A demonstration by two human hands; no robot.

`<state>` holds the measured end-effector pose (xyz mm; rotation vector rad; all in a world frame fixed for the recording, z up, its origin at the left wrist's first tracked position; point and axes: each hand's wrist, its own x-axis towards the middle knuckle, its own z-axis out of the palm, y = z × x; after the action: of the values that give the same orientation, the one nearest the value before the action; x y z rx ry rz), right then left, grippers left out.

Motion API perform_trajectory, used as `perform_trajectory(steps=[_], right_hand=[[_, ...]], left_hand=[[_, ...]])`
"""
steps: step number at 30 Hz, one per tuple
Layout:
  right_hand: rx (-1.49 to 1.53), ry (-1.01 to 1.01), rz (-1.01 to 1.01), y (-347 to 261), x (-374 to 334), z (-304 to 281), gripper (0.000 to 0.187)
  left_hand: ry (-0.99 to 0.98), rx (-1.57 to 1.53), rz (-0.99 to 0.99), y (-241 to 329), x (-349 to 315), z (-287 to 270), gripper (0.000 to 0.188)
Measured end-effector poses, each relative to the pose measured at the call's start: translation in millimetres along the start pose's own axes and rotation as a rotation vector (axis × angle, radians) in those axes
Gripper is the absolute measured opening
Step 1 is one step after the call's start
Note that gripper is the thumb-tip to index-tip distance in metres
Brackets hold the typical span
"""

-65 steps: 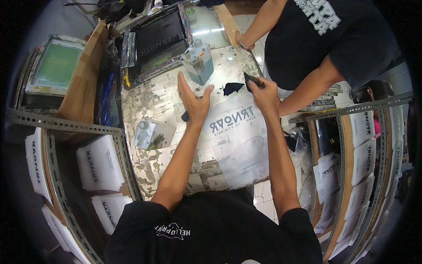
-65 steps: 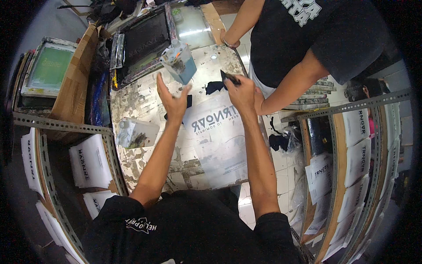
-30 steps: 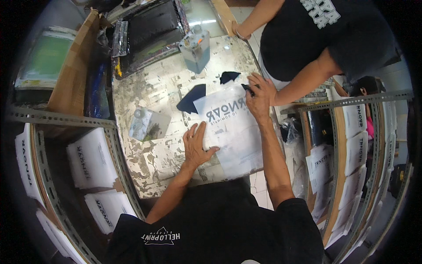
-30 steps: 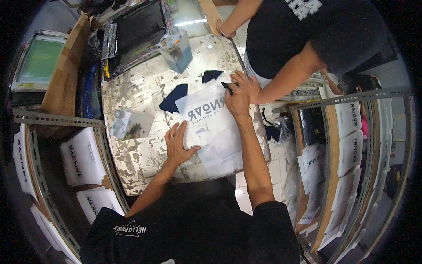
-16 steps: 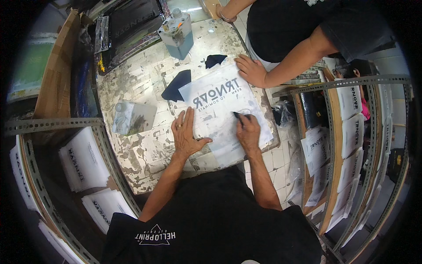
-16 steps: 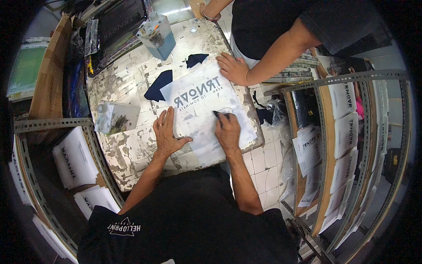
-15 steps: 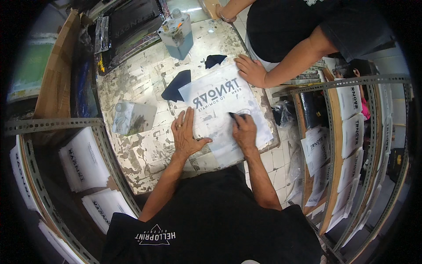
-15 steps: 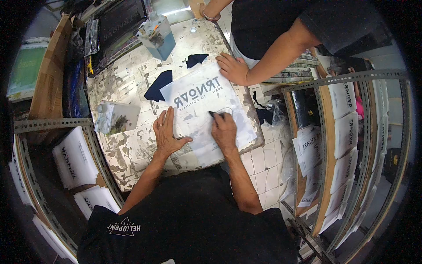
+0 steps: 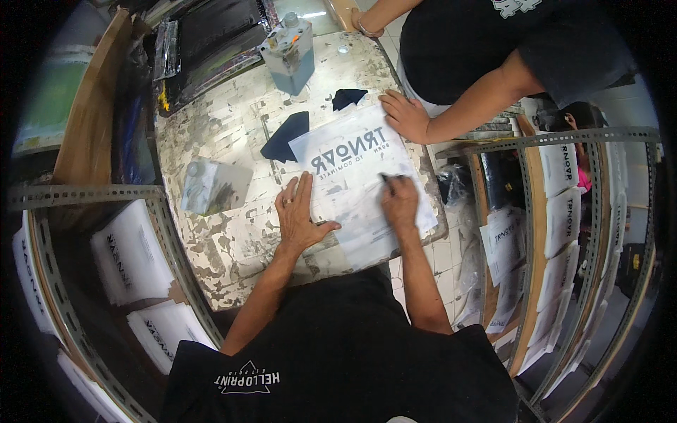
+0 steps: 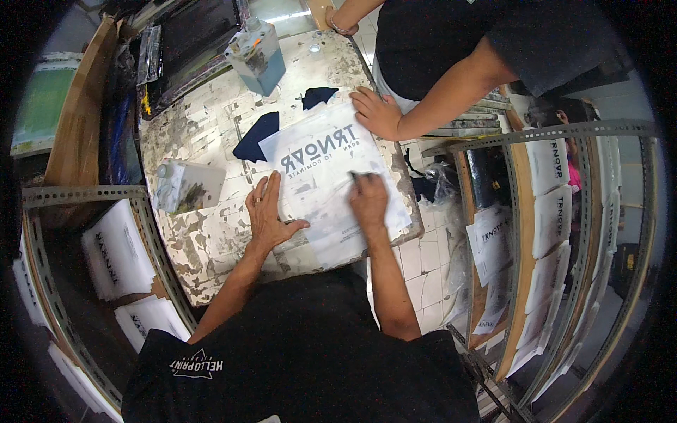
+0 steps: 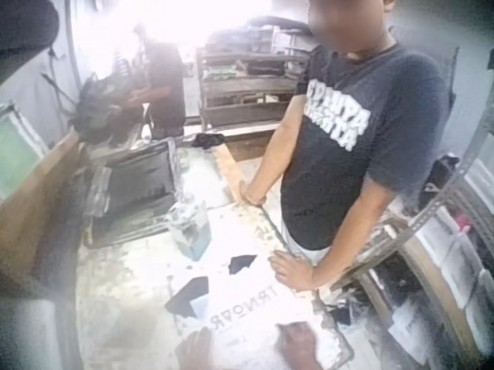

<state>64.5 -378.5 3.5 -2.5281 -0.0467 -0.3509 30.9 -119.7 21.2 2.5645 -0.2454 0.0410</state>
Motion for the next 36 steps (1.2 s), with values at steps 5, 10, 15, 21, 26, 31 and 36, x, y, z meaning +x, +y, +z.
perform_trajectory(steps=[5,10,15,21,26,31,36], right_hand=[[-0.002,0.033,-0.028,-4,-3,6,0.021],[-0.02,0.024,-0.056,-7,3,-2,0.021],[0.041,0.015,-0.017,-10,-2,5,0.023],[-0.057,0.065,0.038,10,16,-5,0.018],[0.066,-0.042,-0.094,-18,-12,10,0.022],[-0.108,0.057,0.067,14,13,-6,0.02],[0.09,-0.033,-0.126,-18,-10,12,0.024]], left_hand=[[-0.009,0.009,-0.009,1,1,-2,0.13],[0.016,-0.009,0.005,0,0,-1,0.13],[-0.019,0.004,-0.017,2,2,-3,0.131],[0.001,0.002,-0.005,0,1,1,0.132],[-0.037,0.025,-0.029,1,3,-2,0.132],[0.005,-0.001,0.005,-1,1,0,0.131],[-0.015,0.014,-0.01,1,1,-2,0.13]])
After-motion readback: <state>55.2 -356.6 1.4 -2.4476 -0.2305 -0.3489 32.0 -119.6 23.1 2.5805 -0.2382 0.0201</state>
